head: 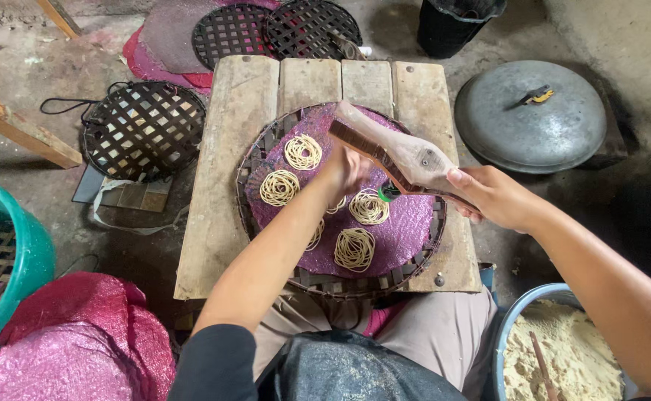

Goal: The person uses a manual wooden noodle press to extrude dough into thin strands, forming them into circular nests on a purple mat. They repeatedly load dough into the press, push the plunger, and arrange the resulting noodles on the mat.

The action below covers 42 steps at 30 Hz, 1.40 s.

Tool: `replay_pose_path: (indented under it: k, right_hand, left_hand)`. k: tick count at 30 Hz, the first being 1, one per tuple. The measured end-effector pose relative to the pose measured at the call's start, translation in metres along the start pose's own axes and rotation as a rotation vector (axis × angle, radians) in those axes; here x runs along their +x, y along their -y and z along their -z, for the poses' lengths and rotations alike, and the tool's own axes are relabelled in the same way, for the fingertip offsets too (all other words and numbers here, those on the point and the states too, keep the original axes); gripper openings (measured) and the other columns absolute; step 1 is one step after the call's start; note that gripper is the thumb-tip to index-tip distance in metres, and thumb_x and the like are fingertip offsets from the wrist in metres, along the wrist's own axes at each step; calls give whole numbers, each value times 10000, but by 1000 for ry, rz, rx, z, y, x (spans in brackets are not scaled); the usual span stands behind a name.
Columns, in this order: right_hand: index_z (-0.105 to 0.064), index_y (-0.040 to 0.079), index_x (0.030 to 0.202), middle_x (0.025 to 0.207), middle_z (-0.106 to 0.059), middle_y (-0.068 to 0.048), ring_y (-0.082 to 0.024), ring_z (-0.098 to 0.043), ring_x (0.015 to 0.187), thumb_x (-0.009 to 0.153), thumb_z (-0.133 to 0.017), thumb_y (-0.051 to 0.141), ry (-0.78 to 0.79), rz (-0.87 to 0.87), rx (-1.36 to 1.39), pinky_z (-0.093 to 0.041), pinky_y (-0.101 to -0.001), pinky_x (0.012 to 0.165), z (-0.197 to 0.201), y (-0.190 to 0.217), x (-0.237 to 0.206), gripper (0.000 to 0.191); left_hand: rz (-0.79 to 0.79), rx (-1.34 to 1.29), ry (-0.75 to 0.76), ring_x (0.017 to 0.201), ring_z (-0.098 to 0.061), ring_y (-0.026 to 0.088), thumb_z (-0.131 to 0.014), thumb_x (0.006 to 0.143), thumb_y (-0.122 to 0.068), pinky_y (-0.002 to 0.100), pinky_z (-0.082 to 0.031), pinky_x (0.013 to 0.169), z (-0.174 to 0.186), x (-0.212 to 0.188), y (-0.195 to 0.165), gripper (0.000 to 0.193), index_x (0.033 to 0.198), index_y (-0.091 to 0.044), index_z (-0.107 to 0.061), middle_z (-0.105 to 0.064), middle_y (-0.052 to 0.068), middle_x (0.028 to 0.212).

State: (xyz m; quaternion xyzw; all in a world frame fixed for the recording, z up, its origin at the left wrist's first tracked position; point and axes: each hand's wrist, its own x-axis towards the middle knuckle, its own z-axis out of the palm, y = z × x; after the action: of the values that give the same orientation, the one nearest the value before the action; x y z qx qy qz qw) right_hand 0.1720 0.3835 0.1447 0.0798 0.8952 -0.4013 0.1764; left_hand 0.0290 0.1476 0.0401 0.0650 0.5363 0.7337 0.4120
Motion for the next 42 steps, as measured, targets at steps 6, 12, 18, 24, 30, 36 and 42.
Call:
replay_pose_path:
  k: [6, 12, 18, 24, 30, 36, 42]
  right_hand:
    - [-645, -15, 937, 644, -536, -42, -138, -470, 569, 1048, -385, 542, -90, -12, 101, -431, -323, 556, -9, -20, 12, 624]
    - [-657, 39, 1204, 670, -537, -24, -106, -476, 586, 1038, -414, 508, -185, -9, 208, -440, -291, 553, -11, -30, 18, 554]
    - [-677, -3, 1105, 675, -568, -29, -126, -514, 572, 1045, -351, 534, -72, -40, 285, -425, -288, 529, -9, -38, -12, 631]
    - [-717, -3, 966, 659, -616, -55, -150, -583, 563, 1000, -293, 651, 166, -310, 216, -481, -315, 528, -1, -41, -57, 780]
    - [-669, -22, 1049, 657, -609, -97, -195, -588, 593, 1033, -332, 644, -70, -232, -222, -519, -368, 614, -16, -21, -61, 747]
    - [-694, 112, 1293, 671, -614, -99, -218, -628, 619, 985, -369, 668, -19, -321, -211, -559, -418, 662, -20, -2, -69, 713]
    - [-702, 61, 1260, 672, -679, -136, -236, -691, 671, 989, -401, 588, -166, -219, -339, -552, -432, 730, -12, 5, -63, 665]
  left_hand:
    - [110, 191, -43, 716, -532, 109, -150, 997, -645, 258, -415, 637, 6, 10, 37, 786, 1590, -165, -341, -733, 157, 1249]
    - [-248, 812, -131, 1189, -586, 232, -203, 1104, -542, 384, -429, 1019, 25, -5, 50, 579, 1438, -226, -555, -609, 159, 1464]
    - [-477, 83, 61, 1351, -577, 273, -453, 1028, -449, 436, -404, 1184, -1, -32, 12, 581, 1493, -101, -472, -545, 128, 1523]
    - [-445, -1077, 340, 853, -590, 182, -445, 1024, -629, 403, -471, 952, -72, -35, -2, 550, 1012, -103, -604, -610, 32, 878]
    - [-535, -1130, 285, 600, -413, 128, -446, 1011, -654, 344, -428, 764, -71, -14, 6, 555, 761, -159, -474, -389, -43, 643]
    - [-461, -1146, 153, 549, -353, 125, -371, 1001, -629, 327, -384, 687, -70, -16, 20, 550, 694, -177, -436, -351, -53, 582]
    - [-554, -1141, 185, 533, -336, 122, -355, 1007, -631, 329, -354, 635, -77, -4, 3, 562, 677, -180, -414, -343, -50, 578]
